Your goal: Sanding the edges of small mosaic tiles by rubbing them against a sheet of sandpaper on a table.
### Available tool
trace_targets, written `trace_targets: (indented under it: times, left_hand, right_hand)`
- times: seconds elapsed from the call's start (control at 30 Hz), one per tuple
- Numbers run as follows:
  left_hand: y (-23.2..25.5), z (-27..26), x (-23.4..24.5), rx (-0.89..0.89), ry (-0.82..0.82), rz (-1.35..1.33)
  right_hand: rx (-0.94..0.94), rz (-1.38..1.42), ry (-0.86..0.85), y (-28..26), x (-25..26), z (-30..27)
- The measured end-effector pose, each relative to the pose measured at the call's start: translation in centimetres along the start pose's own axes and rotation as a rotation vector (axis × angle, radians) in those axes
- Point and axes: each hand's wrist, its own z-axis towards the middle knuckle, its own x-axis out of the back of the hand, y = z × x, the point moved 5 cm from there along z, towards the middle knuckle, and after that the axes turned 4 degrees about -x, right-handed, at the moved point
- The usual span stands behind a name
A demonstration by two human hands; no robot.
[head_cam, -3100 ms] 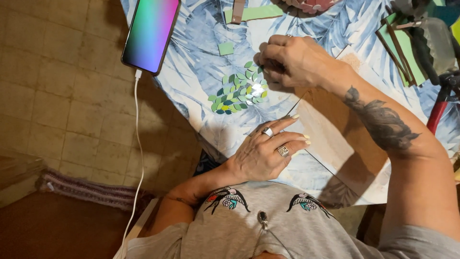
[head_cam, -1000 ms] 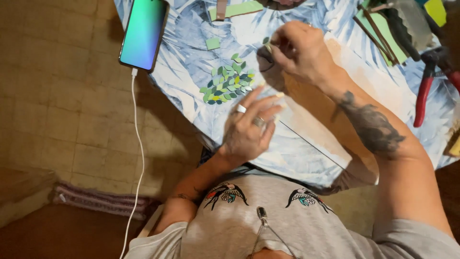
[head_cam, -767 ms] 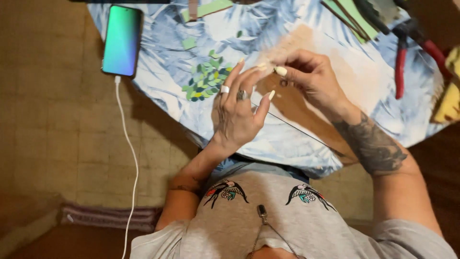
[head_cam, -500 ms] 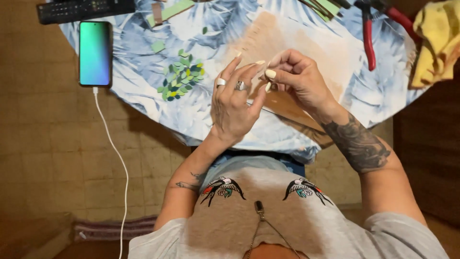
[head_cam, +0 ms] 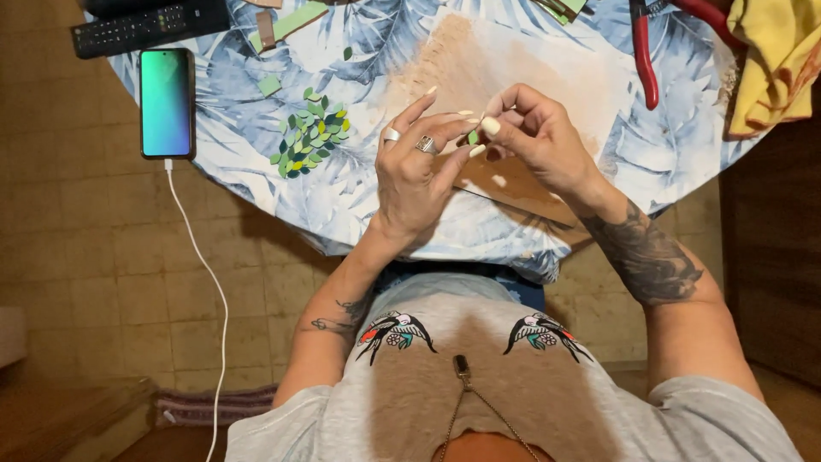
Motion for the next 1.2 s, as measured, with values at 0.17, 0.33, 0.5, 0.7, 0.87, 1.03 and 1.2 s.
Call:
trace_targets:
  times: [0.17, 0.33, 0.5, 0.7, 0.87, 1.03, 1.2]
  left_hand:
    - [0.0, 0.2, 0.1, 0.002, 0.004, -0.011]
    - [-0.2, 0.1, -0.1, 0.003, -0.003, -0.030]
    - [-0.5, -0.1, -0.2, 0.017, -0.014, -0.061]
    - [-0.3, -0.4, 0.1, 0.007, -0.033, -0.038]
    - [0.0, -1.7, -0.5, -0.037, -0.073, 0.051]
    - [0.2, -4.8, -1.5, -0.156, -0.330, 0.255]
    - [-0.6, -6.9, -2.5, -0.139, -0.532, 0.316]
  right_hand:
    - [0.103, -0.279, -0.100, -2.5, -0.9, -0.8]
    - [0.219, -0.469, -0.181, -2.2, -1.0, -0.8]
    - [0.195, -0.432, -0.183, -1.4, -0.8, -0.6]
    - [0.118, -0.345, -0.173, -0.6, -0.7, -0.6]
    - [0.164, -0.494, -0.120, -0.9, 0.0, -1.2]
    - [0.375, -1.081, -0.057, 1.5, 3.4, -3.2]
    - [0.486, -1.701, 0.047, 3.4, 3.8, -5.9]
